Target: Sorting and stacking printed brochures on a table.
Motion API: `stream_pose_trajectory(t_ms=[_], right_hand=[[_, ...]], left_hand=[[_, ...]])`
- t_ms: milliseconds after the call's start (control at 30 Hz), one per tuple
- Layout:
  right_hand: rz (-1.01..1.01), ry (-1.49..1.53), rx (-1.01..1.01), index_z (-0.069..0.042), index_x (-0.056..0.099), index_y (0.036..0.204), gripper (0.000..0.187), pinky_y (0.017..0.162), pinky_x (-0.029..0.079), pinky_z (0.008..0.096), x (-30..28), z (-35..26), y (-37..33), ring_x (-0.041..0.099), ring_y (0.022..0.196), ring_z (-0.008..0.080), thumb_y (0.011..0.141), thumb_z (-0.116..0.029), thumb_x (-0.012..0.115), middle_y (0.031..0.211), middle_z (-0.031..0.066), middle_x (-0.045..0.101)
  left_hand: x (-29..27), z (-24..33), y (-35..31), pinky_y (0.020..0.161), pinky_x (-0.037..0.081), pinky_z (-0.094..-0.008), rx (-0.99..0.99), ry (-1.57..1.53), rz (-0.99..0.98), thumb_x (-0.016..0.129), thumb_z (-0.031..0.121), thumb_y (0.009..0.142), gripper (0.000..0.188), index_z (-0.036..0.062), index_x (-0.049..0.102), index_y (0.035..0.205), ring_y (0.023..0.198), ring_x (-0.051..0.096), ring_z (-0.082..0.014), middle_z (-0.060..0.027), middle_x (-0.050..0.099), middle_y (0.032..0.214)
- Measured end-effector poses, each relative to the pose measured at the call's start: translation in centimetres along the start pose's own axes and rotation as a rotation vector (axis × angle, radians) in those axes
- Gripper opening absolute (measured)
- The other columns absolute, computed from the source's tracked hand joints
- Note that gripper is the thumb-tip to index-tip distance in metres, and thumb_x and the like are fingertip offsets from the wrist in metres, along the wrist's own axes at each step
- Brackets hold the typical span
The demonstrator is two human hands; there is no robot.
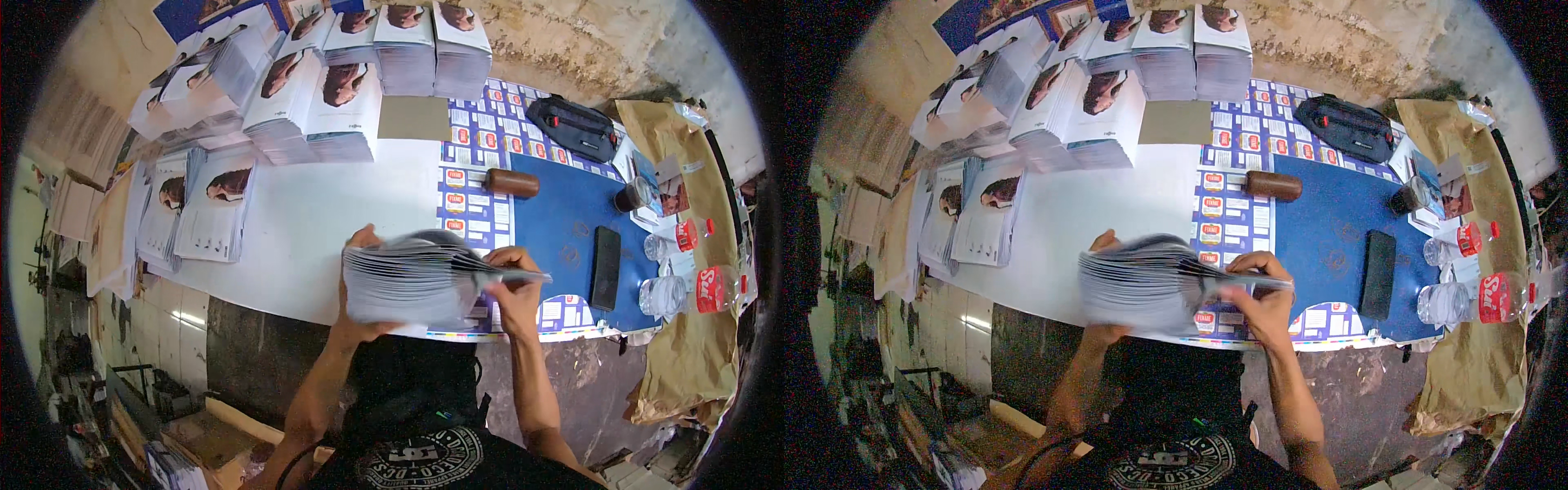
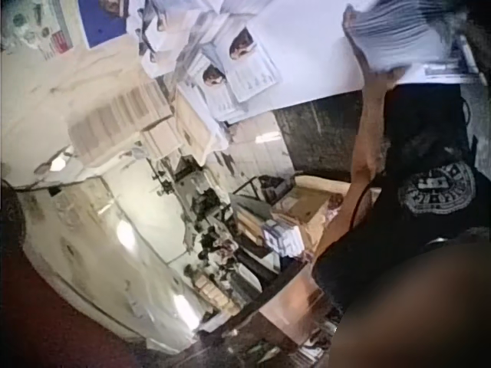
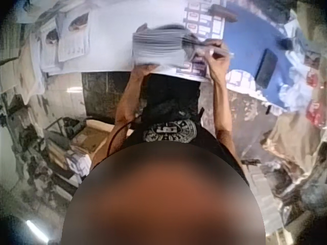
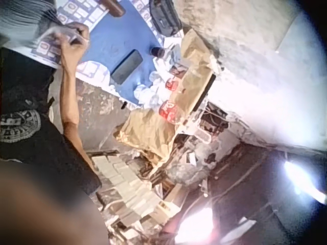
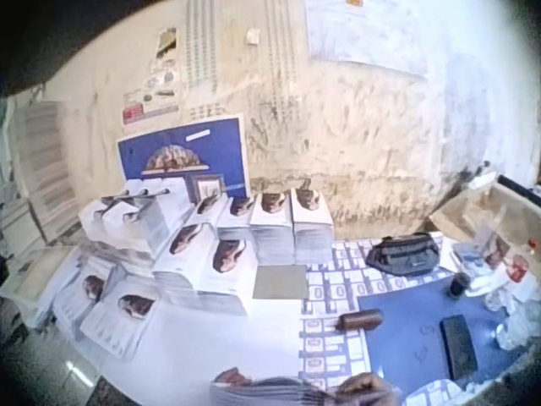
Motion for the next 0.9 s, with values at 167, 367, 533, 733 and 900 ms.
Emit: stream_pose_trajectory(t_ms=[167,367,533,733,900], right_hand=[[0.042,0.12,-0.075,0.002,0.067,0.099,0.032,0.083,0.053,0.0314,0.0,-1.0,0.5,0.065,0.092,0.0178,0.077,-0.009,0.088,0.101,0.0117,0.069],[-0.005,0.073,0.094,0.002,0.06,0.123,0.058,0.1,0.049,0.0355,-2.6,0.5,-2.5,0.063,0.109,0.021,0.077,-0.022,0.086,0.118,0.0127,0.066],[0.069,-0.009,0.03,0.001,0.054,0.125,0.06,0.1,0.047,0.0327,-1.2,1.7,-3.2,0.058,0.112,0.0192,0.077,-0.02,0.084,0.121,0.012,0.059],[0.16,-0.06,-0.014,-0.002,0.063,0.1,0.031,0.084,0.046,0.03,-0.9,2.4,-1.4,0.057,0.095,0.0156,0.08,-0.009,0.085,0.102,0.0063,0.062],[0.133,0.05,0.051,-0.001,0.062,0.115,0.043,0.094,0.045,0.0323,-0.9,0.5,-2.1,0.058,0.103,0.0173,0.08,-0.007,0.086,0.109,0.0082,0.062]], left_hand=[[-1.2,1.0,0.4,0.098,0.04,-0.036,0.118,0.141,0.0,0.086,0.048,0.064,0.098,0.001,0.043,0.139,0.114,0.045,-0.0207,-0.0106,0.044,0.126],[-1.0,-0.2,-2.1,0.125,0.023,-0.0508,-0.159,-0.09,-0.143,0.085,0.035,0.064,0.129,0.0005,0.013,0.164,0.155,0.022,-0.0352,-0.0225,0.019,0.168],[-0.2,-1.1,-3.0,0.125,0.022,-0.0536,-0.114,-0.008,-0.142,0.092,0.043,0.061,0.144,0.0021,0.003,0.166,0.155,0.021,-0.037,-0.0244,0.015,0.169],[-0.2,-4.0,-2.1,0.105,0.043,-0.043,-0.122,0.043,0.028,0.094,0.04,0.066,0.114,0.0004,0.032,0.153,0.123,0.05,-0.0245,-0.0153,0.046,0.137],[0.2,1.4,0.2,0.087,0.052,-0.0389,-0.113,-0.053,-0.001,0.081,0.023,0.076,0.078,0.0001,0.043,0.141,0.1,0.057,-0.017,-0.0065,0.053,0.124]])
Point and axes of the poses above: each hand's wrist, its own y-axis towards the middle knuckle, its own x-axis out of the palm, z = x × y, the point moved 3 cm from there along y, towards the middle knuckle
